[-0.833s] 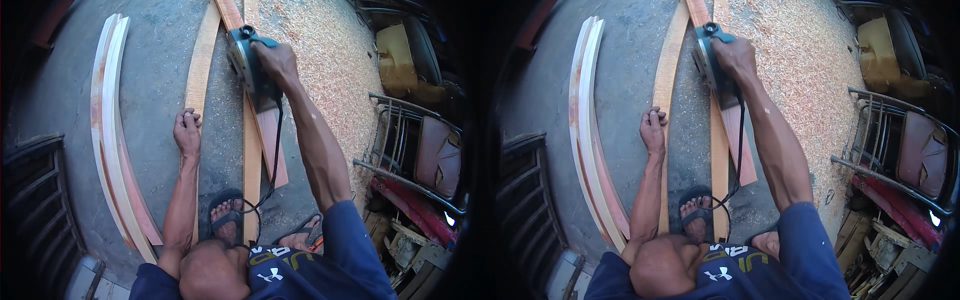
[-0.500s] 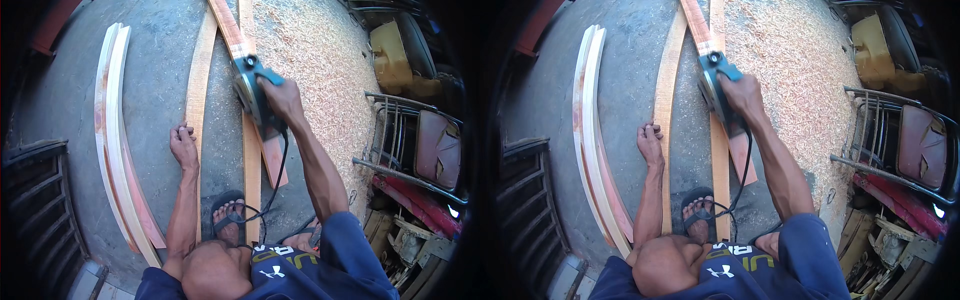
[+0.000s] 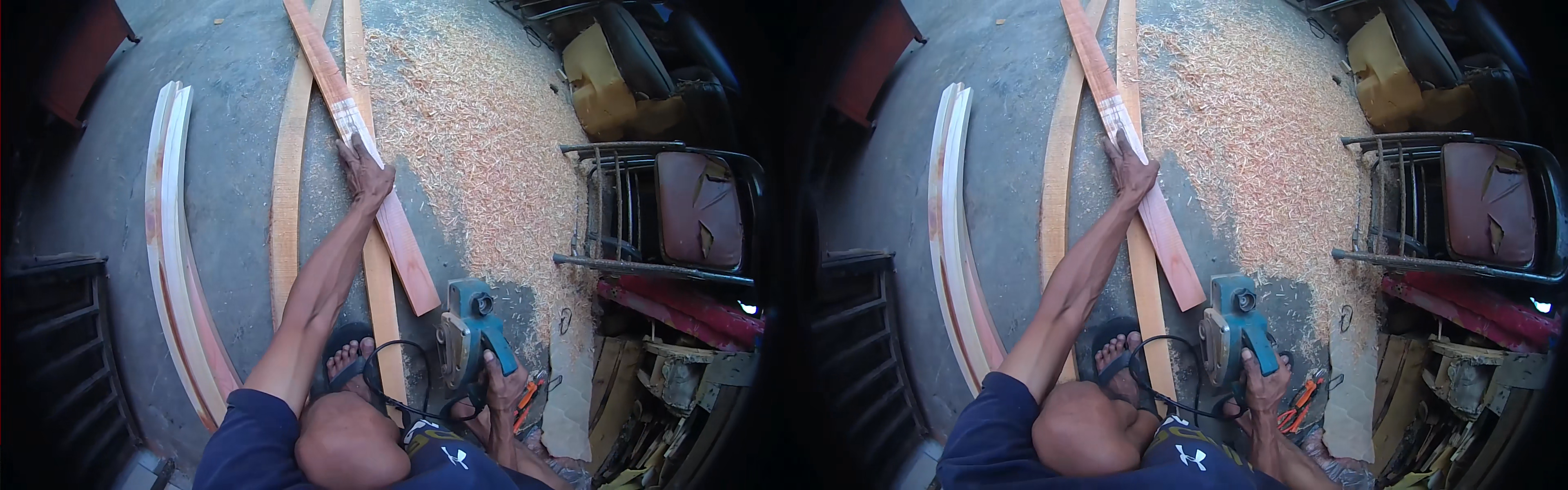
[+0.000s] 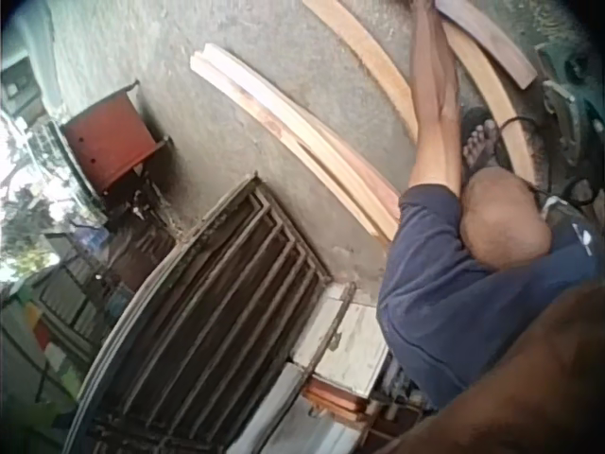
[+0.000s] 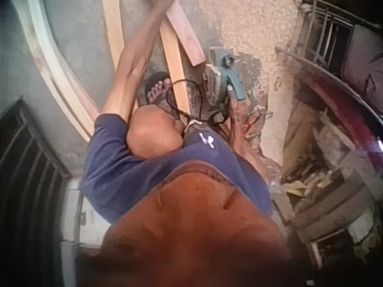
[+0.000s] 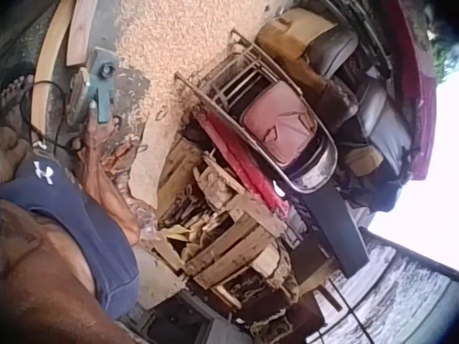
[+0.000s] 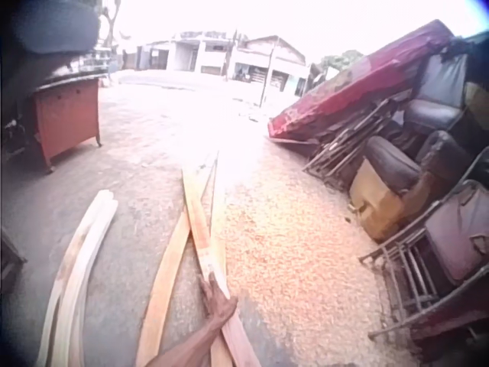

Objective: The person planes wooden boards using an electric planer, turning and repositioning the boards by hand to plane different sides.

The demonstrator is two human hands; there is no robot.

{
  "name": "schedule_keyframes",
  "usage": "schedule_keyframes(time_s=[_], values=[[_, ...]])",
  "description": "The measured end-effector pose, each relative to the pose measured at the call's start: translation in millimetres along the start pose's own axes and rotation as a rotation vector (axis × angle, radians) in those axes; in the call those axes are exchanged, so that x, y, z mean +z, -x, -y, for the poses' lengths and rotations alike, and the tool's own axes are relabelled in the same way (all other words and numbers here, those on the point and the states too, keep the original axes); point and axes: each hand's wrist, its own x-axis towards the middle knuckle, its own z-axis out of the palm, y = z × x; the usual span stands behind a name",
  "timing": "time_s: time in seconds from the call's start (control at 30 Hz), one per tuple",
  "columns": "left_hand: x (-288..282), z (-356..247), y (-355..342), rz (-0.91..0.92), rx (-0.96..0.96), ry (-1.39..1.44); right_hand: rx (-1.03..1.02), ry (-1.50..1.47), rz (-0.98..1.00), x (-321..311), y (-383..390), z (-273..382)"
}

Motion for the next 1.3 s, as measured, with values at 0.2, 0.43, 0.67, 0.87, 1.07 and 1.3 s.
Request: schedule_keyframes(time_s=[0.2, 0.43, 0.67, 0.87, 1.07, 1.3], values=[[-3.4, 14.8, 144.4, 0.094, 0.061, 0.166, -0.006, -0.120, -0.079, -18.9, -28.0, 38.1], [-91.8, 51.6, 268.6, 0.320, 0.035, 0.308, -0.142, 0.121, 0.065, 27.9, -69.2, 89.0], [-150.7, 113.6, 145.0, -0.312, 0.016, -0.140, -0.230, 0.154, 0.225, 115.9, -83.4, 117.3], [-135.6, 143.1, 101.4, -0.284, -0.129, -0.306, -0.276, 0.151, 0.262, 191.7, -162.8, 221.1], [-142.9, 137.4, 107.9, -0.340, -0.152, -0.066, -0.346, 0.196, 0.273, 282.5, -263.7, 325.4], [-149.0, 133.6, 108.6, -0.345, -0.201, -0.026, -0.480, 0.194, 0.240, 375.8, -375.8, 432.7]])
